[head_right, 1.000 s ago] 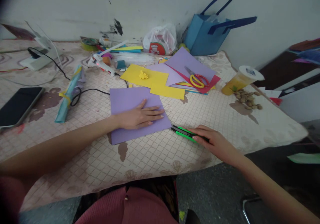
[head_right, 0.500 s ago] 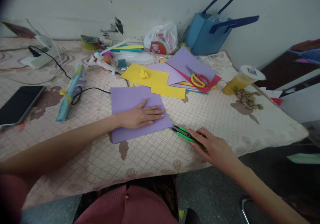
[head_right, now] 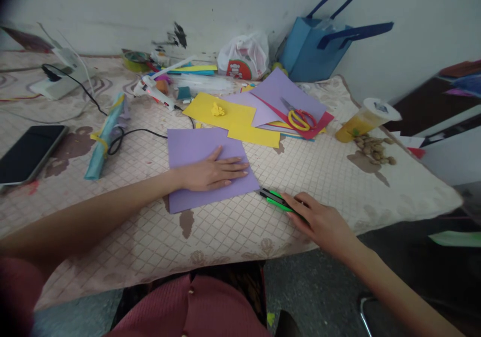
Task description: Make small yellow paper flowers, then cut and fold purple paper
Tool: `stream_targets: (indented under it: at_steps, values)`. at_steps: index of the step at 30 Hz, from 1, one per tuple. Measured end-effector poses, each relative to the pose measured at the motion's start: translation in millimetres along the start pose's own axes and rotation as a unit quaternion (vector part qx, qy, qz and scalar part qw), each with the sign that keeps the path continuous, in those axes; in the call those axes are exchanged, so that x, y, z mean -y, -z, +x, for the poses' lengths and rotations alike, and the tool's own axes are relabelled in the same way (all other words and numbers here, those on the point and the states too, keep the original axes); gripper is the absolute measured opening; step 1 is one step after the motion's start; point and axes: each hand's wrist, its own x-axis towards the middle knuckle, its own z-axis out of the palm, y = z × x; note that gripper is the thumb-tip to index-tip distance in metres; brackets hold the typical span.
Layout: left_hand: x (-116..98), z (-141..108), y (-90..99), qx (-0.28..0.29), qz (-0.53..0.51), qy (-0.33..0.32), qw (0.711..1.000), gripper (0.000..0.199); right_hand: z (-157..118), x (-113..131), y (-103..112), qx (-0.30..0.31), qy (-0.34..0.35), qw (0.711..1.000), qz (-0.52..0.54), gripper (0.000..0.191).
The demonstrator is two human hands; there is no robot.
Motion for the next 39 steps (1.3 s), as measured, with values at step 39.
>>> stream_targets:
  at_steps: [39]
  values:
    - [1.9, 16.2, 0.2, -0.118, -0.152, 0.116, 0.974, 0.050, 19.8, -29.4, 13.8, 0.020, 0.070, 0.997, 0.011, 0.043]
